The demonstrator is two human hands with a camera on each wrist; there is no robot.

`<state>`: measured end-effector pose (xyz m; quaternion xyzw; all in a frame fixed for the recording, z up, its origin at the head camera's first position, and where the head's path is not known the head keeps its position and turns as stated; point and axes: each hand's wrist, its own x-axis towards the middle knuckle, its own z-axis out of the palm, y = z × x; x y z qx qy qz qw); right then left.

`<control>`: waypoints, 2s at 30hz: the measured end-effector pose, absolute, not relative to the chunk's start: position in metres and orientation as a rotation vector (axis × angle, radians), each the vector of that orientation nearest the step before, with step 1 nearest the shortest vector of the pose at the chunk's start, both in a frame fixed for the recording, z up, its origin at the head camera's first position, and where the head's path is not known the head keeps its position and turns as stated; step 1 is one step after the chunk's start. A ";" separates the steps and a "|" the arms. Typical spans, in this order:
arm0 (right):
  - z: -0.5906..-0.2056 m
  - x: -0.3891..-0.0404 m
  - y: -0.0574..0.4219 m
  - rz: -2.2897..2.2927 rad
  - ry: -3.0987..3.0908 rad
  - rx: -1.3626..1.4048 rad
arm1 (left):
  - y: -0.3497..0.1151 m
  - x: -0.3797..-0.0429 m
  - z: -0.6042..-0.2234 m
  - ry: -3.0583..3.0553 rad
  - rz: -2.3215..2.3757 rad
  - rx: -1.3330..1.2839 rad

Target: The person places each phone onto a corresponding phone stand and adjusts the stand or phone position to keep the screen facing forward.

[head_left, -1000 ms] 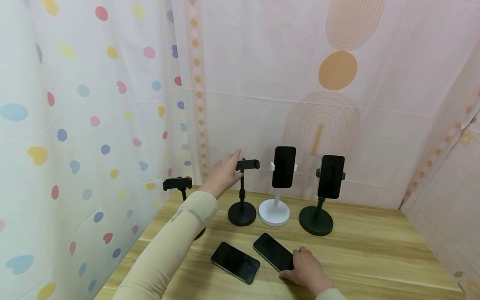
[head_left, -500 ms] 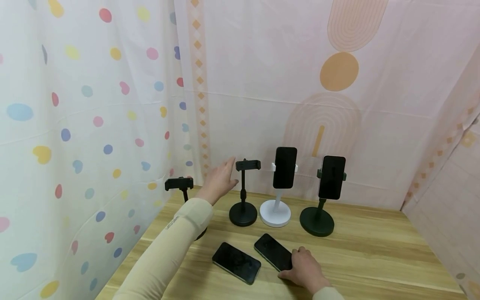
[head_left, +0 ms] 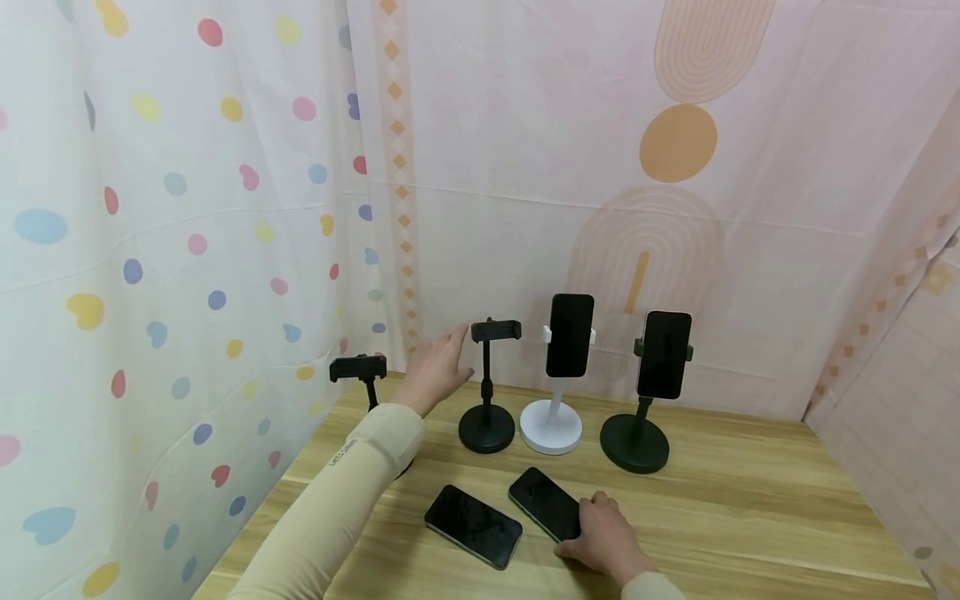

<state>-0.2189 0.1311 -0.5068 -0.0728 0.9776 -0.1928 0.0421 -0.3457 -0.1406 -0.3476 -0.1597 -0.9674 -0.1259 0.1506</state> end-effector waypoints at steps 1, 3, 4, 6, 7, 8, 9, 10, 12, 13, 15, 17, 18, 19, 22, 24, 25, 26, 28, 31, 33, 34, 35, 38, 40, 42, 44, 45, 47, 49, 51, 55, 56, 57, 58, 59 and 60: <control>-0.507 -0.219 0.130 -0.596 2.989 -0.221 | -0.141 -0.346 -0.349 -2.781 -0.364 -0.456; -0.508 -0.220 0.129 -0.608 2.984 -0.220 | -0.141 -0.345 -0.350 -2.784 -0.369 -0.450; -0.508 -0.221 0.129 -0.609 2.981 -0.218 | -0.142 -0.345 -0.351 -2.784 -0.372 -0.449; -0.509 -0.222 0.128 -0.615 2.969 -0.209 | -0.142 -0.344 -0.352 -2.787 -0.377 -0.445; -0.509 -0.223 0.127 -0.614 2.963 -0.206 | -0.142 -0.344 -0.352 -2.788 -0.380 -0.447; -0.510 -0.224 0.127 -0.611 2.959 -0.207 | -0.142 -0.344 -0.352 -2.788 -0.379 -0.448; -0.510 -0.225 0.126 -0.606 2.954 -0.211 | -0.142 -0.344 -0.353 -2.788 -0.381 -0.449; -0.510 -0.226 0.126 -0.605 2.947 -0.210 | -0.142 -0.343 -0.353 -2.788 -0.380 -0.451; -0.510 -0.228 0.125 -0.604 2.937 -0.213 | -0.142 -0.343 -0.354 -2.790 -0.375 -0.451; -0.510 -0.229 0.125 -0.600 2.934 -0.215 | -0.142 -0.343 -0.354 -2.791 -0.373 -0.451; -0.509 -0.231 0.125 -0.601 2.925 -0.219 | -0.143 -0.343 -0.355 -2.797 -0.371 -0.443; -0.509 -0.234 0.125 -0.598 2.921 -0.220 | -0.143 -0.342 -0.355 -2.803 -0.371 -0.435; -0.509 -0.234 0.125 -0.591 2.921 -0.226 | -0.143 -0.342 -0.355 -2.806 -0.372 -0.432; -0.509 -0.235 0.125 -0.589 2.918 -0.226 | -0.143 -0.341 -0.355 -2.806 -0.377 -0.431; -0.510 -0.237 0.124 -0.572 2.913 -0.232 | -0.144 -0.341 -0.355 -2.809 -0.390 -0.433; -0.510 -0.238 0.124 -0.569 2.906 -0.231 | -0.144 -0.340 -0.355 -2.810 -0.397 -0.435; -0.510 -0.238 0.124 -0.565 2.904 -0.229 | -0.144 -0.340 -0.355 -2.811 -0.398 -0.437; -0.510 -0.238 0.123 -0.558 2.904 -0.228 | -0.144 -0.340 -0.355 -2.811 -0.397 -0.438; -0.509 -0.238 0.123 -0.549 2.904 -0.225 | -0.145 -0.340 -0.354 -2.810 -0.397 -0.435; -0.507 -0.239 0.122 -0.527 2.918 -0.214 | -0.146 -0.339 -0.354 -2.803 -0.409 -0.430; -0.506 -0.238 0.121 -0.531 2.921 -0.199 | -0.146 -0.339 -0.353 -2.798 -0.421 -0.424; -0.505 -0.238 0.121 -0.533 2.925 -0.193 | -0.146 -0.339 -0.353 -2.794 -0.426 -0.423; -0.505 -0.238 0.121 -0.534 2.926 -0.187 | -0.146 -0.339 -0.352 -2.792 -0.432 -0.421; -0.504 -0.237 0.120 -0.536 2.932 -0.177 | -0.146 -0.339 -0.351 -2.776 -0.441 -0.421; -0.503 -0.236 0.120 -0.530 2.944 -0.175 | -0.146 -0.339 -0.351 -2.757 -0.436 -0.424; -0.503 -0.235 0.120 -0.520 2.956 -0.171 | -0.145 -0.339 -0.349 -2.729 -0.425 -0.434; -0.503 -0.235 0.120 -0.519 2.964 -0.161 | -0.145 -0.338 -0.348 -2.696 -0.418 -0.445; -0.503 -0.235 0.121 -0.526 2.963 -0.151 | -0.145 -0.338 -0.347 -2.679 -0.417 -0.450; -0.502 -0.235 0.122 -0.539 2.956 -0.125 | -0.144 -0.337 -0.345 -2.645 -0.425 -0.463; -0.501 -0.235 0.122 -0.560 2.946 -0.096 | -0.143 -0.336 -0.344 -2.617 -0.437 -0.476; -0.501 -0.236 0.123 -0.583 2.935 -0.063 | -0.143 -0.336 -0.344 -2.601 -0.446 -0.490; -0.502 -0.236 0.124 -0.614 2.920 0.003 | -0.142 -0.335 -0.342 -2.582 -0.440 -0.518; -0.502 -0.236 0.124 -0.626 2.916 0.020 | -0.142 -0.335 -0.341 -2.579 -0.438 -0.523; -0.503 -0.236 0.124 -0.633 2.914 0.033 | -0.141 -0.335 -0.341 -2.572 -0.433 -0.528; -0.502 -0.236 0.124 -0.643 2.914 0.047 | -0.141 -0.334 -0.340 -2.568 -0.428 -0.534; -0.502 -0.235 0.124 -0.655 2.918 0.055 | -0.141 -0.334 -0.340 -2.559 -0.425 -0.540; -0.502 -0.235 0.123 -0.667 2.924 0.059 | -0.141 -0.334 -0.340 -2.549 -0.421 -0.545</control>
